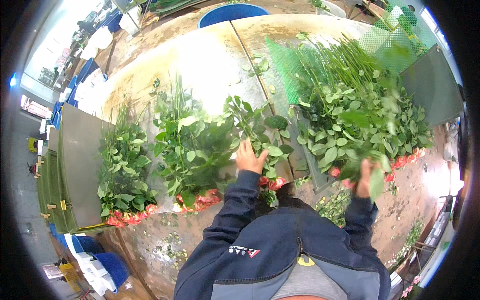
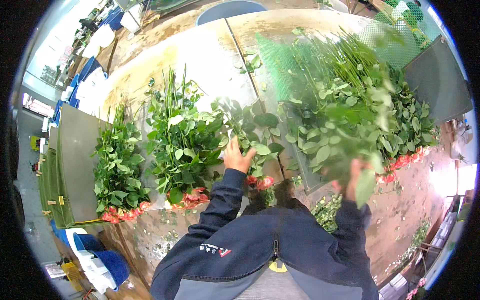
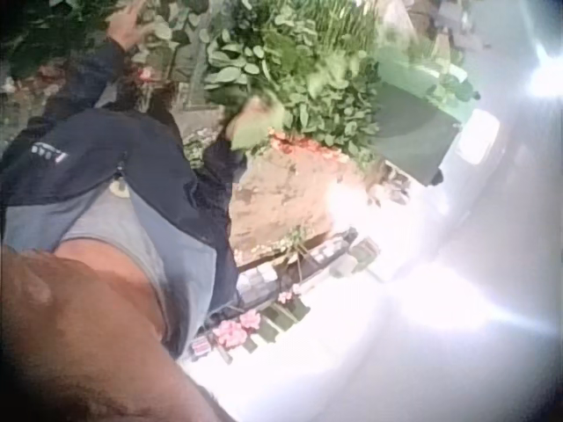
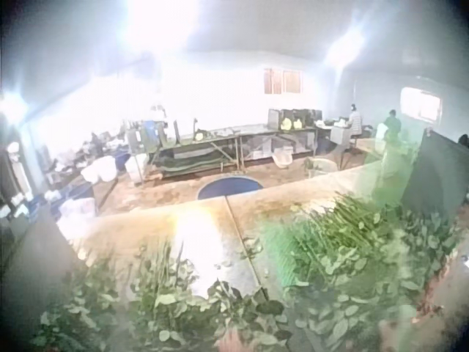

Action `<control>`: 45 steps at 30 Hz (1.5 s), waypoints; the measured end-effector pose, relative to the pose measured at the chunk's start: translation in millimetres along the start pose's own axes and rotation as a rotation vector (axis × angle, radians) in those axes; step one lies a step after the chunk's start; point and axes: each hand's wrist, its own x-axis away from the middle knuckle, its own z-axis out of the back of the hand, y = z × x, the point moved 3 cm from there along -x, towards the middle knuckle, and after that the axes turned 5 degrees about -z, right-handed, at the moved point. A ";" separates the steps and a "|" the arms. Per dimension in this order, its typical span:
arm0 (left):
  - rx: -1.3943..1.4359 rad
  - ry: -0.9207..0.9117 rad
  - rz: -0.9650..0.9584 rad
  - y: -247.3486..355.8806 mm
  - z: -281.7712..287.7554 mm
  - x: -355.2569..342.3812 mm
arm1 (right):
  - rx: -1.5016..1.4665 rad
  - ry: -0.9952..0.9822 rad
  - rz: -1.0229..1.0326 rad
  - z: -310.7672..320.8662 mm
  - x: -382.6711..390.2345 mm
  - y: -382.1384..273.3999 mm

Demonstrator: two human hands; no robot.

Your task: The person arranges pink flowers with green leaves on a metal table, picking up bunches, adjusting their positions, and placing them into a green tray. The person handles the flowers by hand, moving them around the workspace and organizing them into groups.

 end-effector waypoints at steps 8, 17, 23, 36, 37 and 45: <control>0.121 0.005 -0.021 -5.7 -39.4 6.6 | -0.655 0.346 0.342 246.7 -107.0 60.8; 0.345 0.142 0.466 -49.9 -1.9 18.8 | -0.739 0.653 0.445 476.3 -333.2 151.1; -0.387 -0.247 0.462 -21.9 -3.7 -22.8 | 1.109 0.818 0.678 533.7 -385.1 226.9; -0.231 0.169 0.590 -44.6 -52.2 51.4 | 0.066 0.332 0.820 441.7 -421.1 167.0; -0.281 0.050 0.572 3.2 -76.1 22.8 | 0.145 0.375 0.839 442.5 -397.5 155.7; 0.667 0.160 0.571 -59.0 10.1 55.4 | -0.633 -0.063 0.447 309.3 -281.1 48.2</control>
